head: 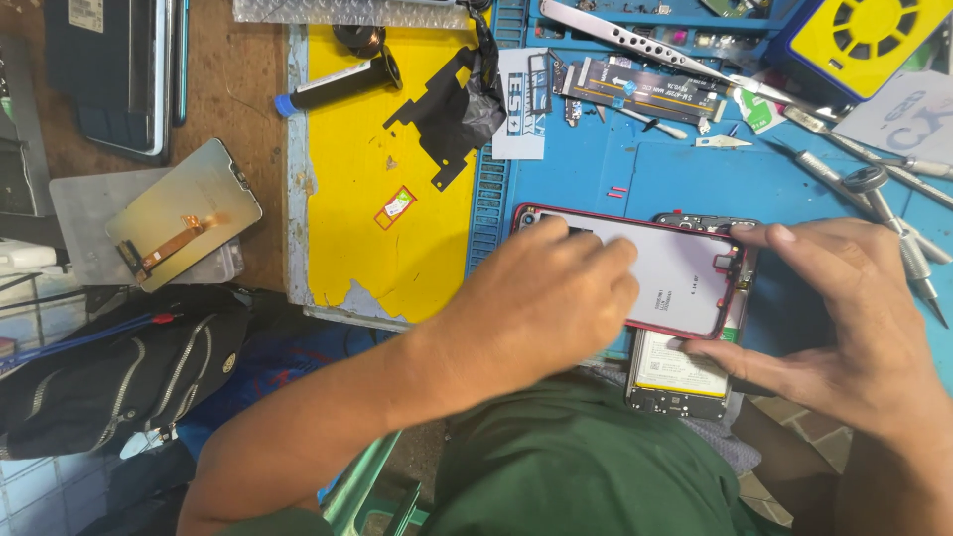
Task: Assembling a mobile phone by screwing in components, attaching the back cover, and inserting the SIM tray.
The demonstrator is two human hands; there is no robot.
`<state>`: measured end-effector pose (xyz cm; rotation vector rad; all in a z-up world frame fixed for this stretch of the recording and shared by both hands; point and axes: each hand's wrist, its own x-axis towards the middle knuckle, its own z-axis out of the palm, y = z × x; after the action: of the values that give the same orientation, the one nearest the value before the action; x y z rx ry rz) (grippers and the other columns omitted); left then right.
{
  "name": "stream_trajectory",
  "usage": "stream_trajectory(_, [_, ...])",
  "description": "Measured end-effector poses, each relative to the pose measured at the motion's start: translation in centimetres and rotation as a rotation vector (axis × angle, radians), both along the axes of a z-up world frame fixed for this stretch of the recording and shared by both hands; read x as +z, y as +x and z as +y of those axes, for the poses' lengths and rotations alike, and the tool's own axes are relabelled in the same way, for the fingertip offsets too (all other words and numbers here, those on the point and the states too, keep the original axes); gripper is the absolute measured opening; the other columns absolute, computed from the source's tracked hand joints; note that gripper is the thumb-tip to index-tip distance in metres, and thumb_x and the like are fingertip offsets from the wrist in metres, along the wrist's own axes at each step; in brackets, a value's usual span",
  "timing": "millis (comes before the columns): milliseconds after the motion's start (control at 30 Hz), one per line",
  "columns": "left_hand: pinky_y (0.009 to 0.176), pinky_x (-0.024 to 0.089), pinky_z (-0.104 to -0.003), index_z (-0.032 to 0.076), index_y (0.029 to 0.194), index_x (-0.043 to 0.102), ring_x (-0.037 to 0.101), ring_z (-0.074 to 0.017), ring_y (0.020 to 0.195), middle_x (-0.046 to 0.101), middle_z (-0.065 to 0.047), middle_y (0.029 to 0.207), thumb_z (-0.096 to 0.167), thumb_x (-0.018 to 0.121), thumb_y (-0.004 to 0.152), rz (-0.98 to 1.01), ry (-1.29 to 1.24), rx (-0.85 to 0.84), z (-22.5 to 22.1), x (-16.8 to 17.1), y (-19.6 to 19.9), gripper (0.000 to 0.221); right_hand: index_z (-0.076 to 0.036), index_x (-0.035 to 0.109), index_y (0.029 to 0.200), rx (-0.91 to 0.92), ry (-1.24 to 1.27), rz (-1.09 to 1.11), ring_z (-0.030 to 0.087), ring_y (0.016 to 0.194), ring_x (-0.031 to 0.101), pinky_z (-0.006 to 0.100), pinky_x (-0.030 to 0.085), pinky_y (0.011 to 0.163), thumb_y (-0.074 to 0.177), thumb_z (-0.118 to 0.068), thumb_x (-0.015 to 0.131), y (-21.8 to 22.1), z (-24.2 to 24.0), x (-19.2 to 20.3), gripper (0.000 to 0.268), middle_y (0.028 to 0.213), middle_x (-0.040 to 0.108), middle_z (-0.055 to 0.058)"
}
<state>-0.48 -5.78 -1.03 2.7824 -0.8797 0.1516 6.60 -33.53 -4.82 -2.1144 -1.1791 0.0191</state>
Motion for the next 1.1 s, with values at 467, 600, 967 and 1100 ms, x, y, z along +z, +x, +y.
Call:
stream_trajectory(467, [0.057, 0.046, -0.039, 0.012, 0.079, 0.061, 0.056, -0.0234, 0.064, 0.05, -0.003, 0.087, 0.007, 0.077, 0.088, -0.093, -0.128, 0.061, 4.6, -1.3, 3.5, 0.019, -0.006, 0.03, 0.163, 0.024, -0.02, 0.092, 0.036, 0.126, 0.055, 0.049, 0.041, 0.116, 0.073, -0.046, 0.091, 0.4, -0.9, -0.1, 0.117, 0.14, 0.067, 0.023])
stream_trajectory(600, [0.053, 0.041, -0.037, 0.014, 0.07, 0.05, 0.047, -0.0215, 0.057, 0.044, -0.003, 0.082, -0.003, 0.066, 0.093, -0.169, -0.095, 0.052, 4.3, -1.6, 3.6, 0.032, -0.006, 0.031, 0.164, 0.022, -0.019, 0.125, 0.035, 0.13, 0.054, 0.049, 0.043, 0.118, 0.072, -0.045, 0.092, 0.4, -1.0, -0.3, 0.117, 0.139, 0.067, 0.022])
stream_trajectory(967, [0.046, 0.04, -0.043, 0.012, 0.075, 0.053, 0.05, -0.0272, 0.054, 0.047, -0.005, 0.086, 0.006, 0.071, 0.096, -0.078, -0.171, 0.076, 4.6, -1.6, 3.7, 0.029, -0.004, 0.03, 0.165, 0.036, 0.002, 0.142, 0.036, 0.135, 0.055, 0.049, 0.043, 0.121, 0.071, -0.046, 0.093, 0.4, -1.3, -0.6, 0.12, 0.139, 0.066, 0.024])
stream_trajectory(1100, [0.044, 0.04, -0.045, 0.012, 0.079, 0.059, 0.053, -0.0302, 0.055, 0.048, -0.005, 0.085, 0.013, 0.076, 0.1, 0.014, -0.185, 0.08, 5.0, -1.1, 3.7, 0.027, -0.003, 0.03, 0.164, 0.047, 0.013, 0.141, 0.038, 0.134, 0.058, 0.05, 0.044, 0.121, 0.071, -0.045, 0.094, 0.5, -1.2, -0.7, 0.121, 0.138, 0.066, 0.026])
